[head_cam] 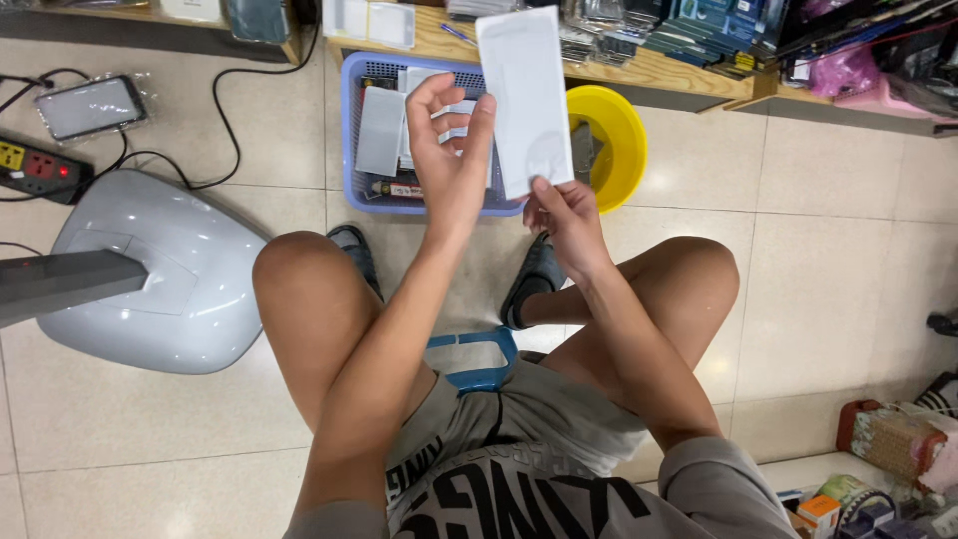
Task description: The person removes a screen protector from its protective sleeve, holds it up for view, and then places it back into the sleeve before returning it to a blue plastic basket.
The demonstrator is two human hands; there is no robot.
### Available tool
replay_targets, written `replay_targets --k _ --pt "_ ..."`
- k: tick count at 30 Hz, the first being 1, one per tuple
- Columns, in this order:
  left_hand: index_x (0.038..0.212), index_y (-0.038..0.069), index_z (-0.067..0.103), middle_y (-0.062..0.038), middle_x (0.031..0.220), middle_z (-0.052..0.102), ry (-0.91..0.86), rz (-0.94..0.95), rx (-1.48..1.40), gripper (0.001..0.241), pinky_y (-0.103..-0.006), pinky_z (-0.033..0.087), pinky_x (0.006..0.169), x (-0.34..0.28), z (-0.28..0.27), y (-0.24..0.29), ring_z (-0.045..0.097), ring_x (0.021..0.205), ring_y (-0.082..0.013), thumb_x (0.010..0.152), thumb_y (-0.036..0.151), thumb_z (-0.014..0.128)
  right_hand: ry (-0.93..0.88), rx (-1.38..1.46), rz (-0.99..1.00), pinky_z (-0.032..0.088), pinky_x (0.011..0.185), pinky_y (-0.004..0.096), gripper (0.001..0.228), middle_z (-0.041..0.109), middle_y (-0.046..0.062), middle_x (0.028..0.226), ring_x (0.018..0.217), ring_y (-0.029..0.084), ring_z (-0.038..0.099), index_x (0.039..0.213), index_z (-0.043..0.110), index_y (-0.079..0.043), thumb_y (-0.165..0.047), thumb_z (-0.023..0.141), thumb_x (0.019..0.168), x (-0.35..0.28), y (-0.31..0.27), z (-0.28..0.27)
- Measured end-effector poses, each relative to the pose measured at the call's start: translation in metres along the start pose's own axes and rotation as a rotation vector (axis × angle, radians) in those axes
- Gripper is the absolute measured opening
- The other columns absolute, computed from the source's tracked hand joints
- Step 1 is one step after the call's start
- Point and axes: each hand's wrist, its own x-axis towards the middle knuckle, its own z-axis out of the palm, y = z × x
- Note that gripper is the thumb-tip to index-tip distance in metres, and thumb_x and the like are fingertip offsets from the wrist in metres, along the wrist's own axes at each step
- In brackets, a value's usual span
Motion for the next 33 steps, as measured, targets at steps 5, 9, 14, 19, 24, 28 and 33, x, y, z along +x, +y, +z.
replay_targets --k 5,9,14,19,24,28,33 --pt "0.141 0.008 0.055 -0.009 0.135 0.067 -0.464 -0.407 -0.485 0.069 -0.0338 0.057 0.093 -0.003 0.009 -0.010 0.067 0.121 -0.0232 0.089 0.050 0.072 -0.268 0.075 0.015 0.050 0.058 0.021 0.033 0.072 0.007 0.074 0.061 0.011 0.064 0.091 0.076 -0.002 -0.033 0.070 0.103 -0.023 0.000 -0.010" --pt "0.137 0.001 0.065 -0.012 0.133 0.072 -0.763 -0.493 -0.804 0.087 -0.0389 0.055 0.106 -0.003 0.008 -0.008 0.072 0.114 -0.0265 0.094 0.074 0.048 -0.347 -0.129 -0.027 0.052 0.061 0.023 0.034 0.077 0.007 0.085 0.068 0.011 0.067 0.092 0.075 -0.004 -0.033 0.064 0.106 -0.030 -0.014 -0.002" --pt "0.132 0.001 0.064 -0.021 0.114 0.075 -0.675 -0.500 -0.861 0.095 -0.0437 0.062 0.085 -0.006 0.006 0.011 0.075 0.089 -0.0312 0.086 0.081 0.040 -0.138 -0.614 -0.457 0.046 0.062 0.023 0.031 0.067 -0.004 0.087 0.070 0.007 0.055 0.104 0.066 -0.012 -0.034 0.084 0.092 -0.037 -0.029 -0.011" --pt "0.138 0.002 0.060 -0.025 0.116 0.074 -0.674 -0.553 -0.797 0.100 -0.0444 0.062 0.082 -0.008 0.008 0.013 0.075 0.088 -0.0330 0.084 0.082 0.038 0.061 -0.903 -0.875 0.051 0.065 0.028 0.049 0.071 0.002 0.092 0.071 0.014 0.064 0.103 0.060 -0.009 -0.038 0.094 0.084 -0.039 -0.042 -0.018" --pt "0.127 0.001 0.063 -0.021 0.106 0.073 -0.693 -0.614 -0.835 0.095 -0.0450 0.057 0.076 -0.015 0.010 0.015 0.069 0.080 -0.0305 0.083 0.082 0.041 0.110 -1.017 -1.083 0.046 0.061 0.030 0.046 0.067 0.003 0.084 0.066 0.016 0.063 0.099 0.057 -0.010 -0.039 0.091 0.090 -0.038 -0.039 -0.018" --pt "0.108 0.000 0.069 -0.015 0.096 0.071 -0.718 -0.716 -0.797 0.100 -0.0441 0.056 0.068 -0.019 0.014 0.018 0.067 0.077 -0.0261 0.077 0.088 0.035 0.164 -1.014 -1.053 0.043 0.060 0.030 0.040 0.063 0.001 0.078 0.064 0.016 0.058 0.095 0.056 -0.011 -0.036 0.087 0.093 -0.039 -0.036 -0.015" --pt "0.120 0.002 0.065 -0.017 0.099 0.073 -0.730 -0.657 -0.717 0.094 -0.0460 0.057 0.069 -0.025 0.017 0.009 0.069 0.078 -0.0274 0.086 0.083 0.031 0.213 -0.980 -0.987 0.045 0.062 0.029 0.039 0.064 0.002 0.079 0.065 0.015 0.061 0.093 0.051 -0.011 -0.026 0.087 0.092 -0.038 -0.033 -0.014"
